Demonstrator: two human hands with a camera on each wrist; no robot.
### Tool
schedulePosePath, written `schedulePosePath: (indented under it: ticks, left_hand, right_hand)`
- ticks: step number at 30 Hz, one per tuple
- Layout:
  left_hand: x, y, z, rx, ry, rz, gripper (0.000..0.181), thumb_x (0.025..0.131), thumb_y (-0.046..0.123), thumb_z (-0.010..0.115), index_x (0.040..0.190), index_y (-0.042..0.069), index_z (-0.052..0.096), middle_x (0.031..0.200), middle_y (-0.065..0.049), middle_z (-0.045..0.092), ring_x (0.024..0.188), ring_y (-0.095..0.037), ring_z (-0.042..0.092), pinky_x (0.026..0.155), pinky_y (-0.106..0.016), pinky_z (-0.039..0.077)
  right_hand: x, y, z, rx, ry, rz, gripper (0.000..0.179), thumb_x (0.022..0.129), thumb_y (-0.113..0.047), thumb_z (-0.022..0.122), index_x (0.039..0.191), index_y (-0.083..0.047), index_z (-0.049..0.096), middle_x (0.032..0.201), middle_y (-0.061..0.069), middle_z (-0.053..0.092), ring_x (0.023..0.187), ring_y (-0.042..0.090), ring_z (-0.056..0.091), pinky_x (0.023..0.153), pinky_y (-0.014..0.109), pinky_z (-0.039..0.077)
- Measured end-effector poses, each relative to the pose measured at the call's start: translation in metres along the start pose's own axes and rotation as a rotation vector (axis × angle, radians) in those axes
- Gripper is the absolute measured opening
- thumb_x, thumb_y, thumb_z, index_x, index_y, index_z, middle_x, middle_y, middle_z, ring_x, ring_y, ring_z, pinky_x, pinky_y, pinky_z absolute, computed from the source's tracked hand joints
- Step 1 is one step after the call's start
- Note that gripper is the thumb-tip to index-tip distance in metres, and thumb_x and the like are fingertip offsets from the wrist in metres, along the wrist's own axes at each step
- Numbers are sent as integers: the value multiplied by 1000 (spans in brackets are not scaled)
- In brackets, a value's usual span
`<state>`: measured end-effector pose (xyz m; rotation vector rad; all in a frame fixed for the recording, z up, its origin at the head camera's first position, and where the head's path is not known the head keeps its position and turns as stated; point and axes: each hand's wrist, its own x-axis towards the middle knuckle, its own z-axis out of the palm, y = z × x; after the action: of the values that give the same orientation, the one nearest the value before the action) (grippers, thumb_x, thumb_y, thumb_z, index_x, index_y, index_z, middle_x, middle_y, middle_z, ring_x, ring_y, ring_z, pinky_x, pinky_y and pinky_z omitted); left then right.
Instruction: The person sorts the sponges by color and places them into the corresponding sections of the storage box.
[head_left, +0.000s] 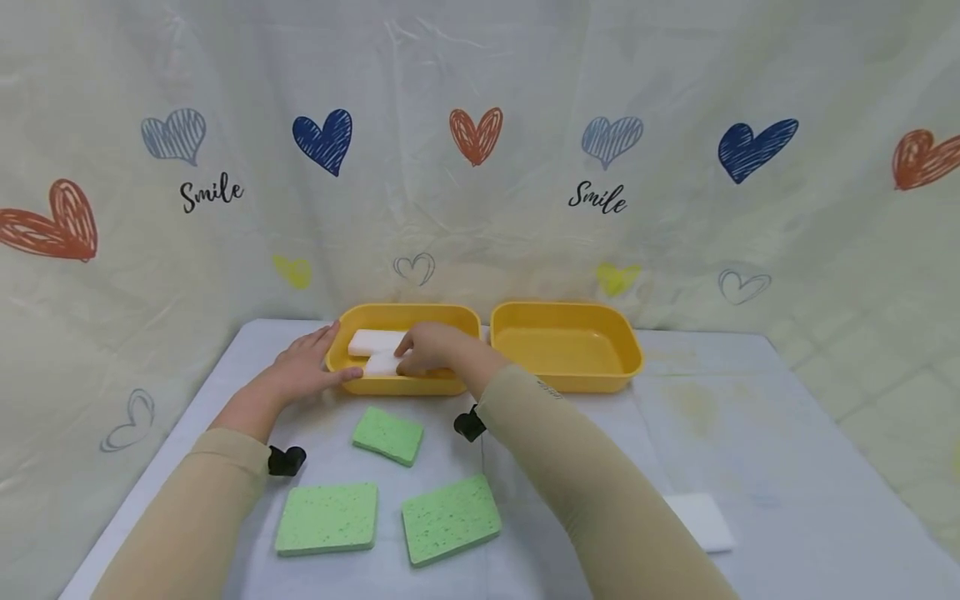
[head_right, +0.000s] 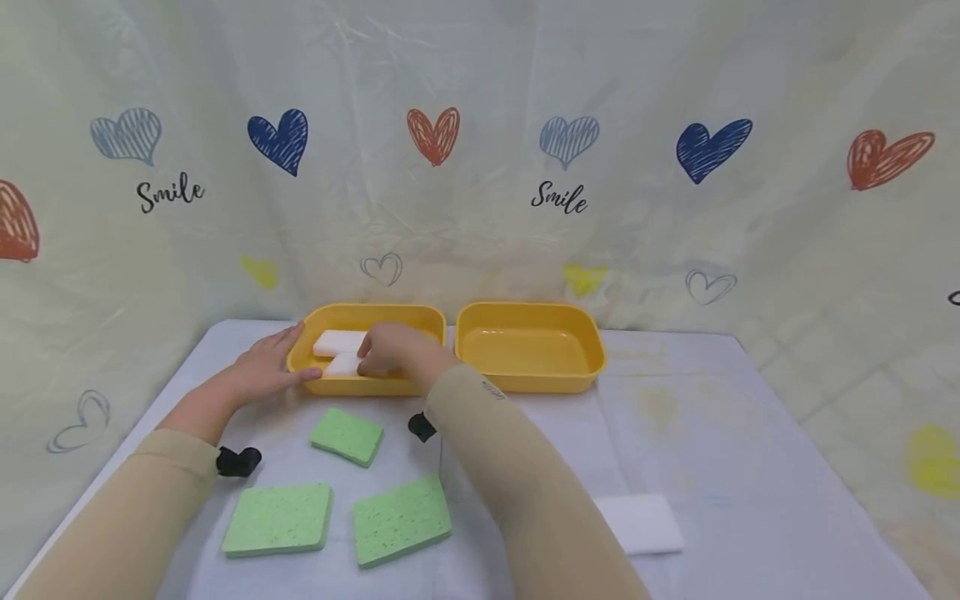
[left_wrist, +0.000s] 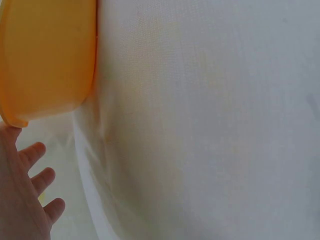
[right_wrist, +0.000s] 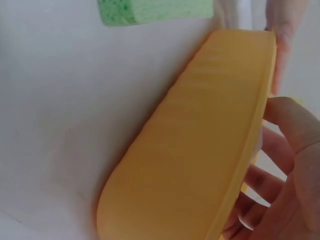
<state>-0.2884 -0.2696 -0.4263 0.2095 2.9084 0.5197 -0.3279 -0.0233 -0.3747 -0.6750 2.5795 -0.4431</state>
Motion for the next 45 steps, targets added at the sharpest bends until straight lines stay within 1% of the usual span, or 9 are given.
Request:
schedulePosePath:
  ticks: [4,9,13,20,26,29,31,39,45]
  left_hand:
    - [2,-2,1,6,0,0,113,86,77,50,160,9,-1,163,-23,8,146,-49,8,113,-70,12]
    - [2,-2,1,-3,-4,-7,111,87,73,52,160,9,-2,163,-24,7,146,-49,8,113,-70,11]
    - [0,1,-1,4,-4,-9,112,87,75,52,159,8,-1,163,-24,8,145,-50,8,113,-70,11]
    - [0,1,-1,8,-4,1,115,84,79,49,159,8,-1,163,-24,8,145,-50,8,113,-69,12]
    - [1,0,-1,4,-3,4,113,86,76,51,159,8,-1,163,-23,8,146,-49,8,113,-69,12]
    - [0,0,-1,4,-6,2,115,85,79,49,159,8,-1,163,-24,8,146,-49,8,112,-70,12]
    - [-1,0,-2,3,-14,-6,116,83,81,48,159,9,-1,163,-23,7,146,-49,7,113,-70,12]
    - [-1,1,-2,6,-7,2,112,87,76,51,159,8,-1,163,-24,7,146,-50,7,113,-70,11]
    - [-2,2,-2,1,7,9,108,89,69,54,159,6,2,163,-25,9,145,-50,9,112,-70,13]
  right_hand:
    - [0,-1,-4,4,-8,-12,30,91,-38,70,117,-24,74,120,-5,65,103,15,54,101,33,45]
    - [1,-2,-6,6,-16,46,22,90,-36,72,109,-24,74,110,-6,65,98,16,56,93,31,48]
    - [2,-2,-2,29,-24,47,27,91,-35,71,116,-25,73,118,-4,64,102,16,54,97,32,47]
    - [1,0,3,-4,-8,19,34,94,-35,69,126,-24,70,134,0,60,111,16,52,106,35,42]
    - [-1,4,1,68,-4,26,30,94,-38,67,120,-23,70,121,-2,64,104,17,53,99,33,46]
    - [-2,7,0,116,6,23,29,94,-40,66,116,-21,71,110,-6,65,100,16,55,94,30,47]
    - [-2,8,1,143,13,30,32,95,-42,65,117,-20,71,109,-6,65,99,15,55,92,30,47]
    - [-3,13,2,250,1,103,53,97,-52,56,135,-16,60,131,-1,60,109,18,52,101,34,44]
    - [-5,14,-2,320,-19,129,61,97,-55,53,143,-16,54,143,3,53,119,20,50,109,40,40]
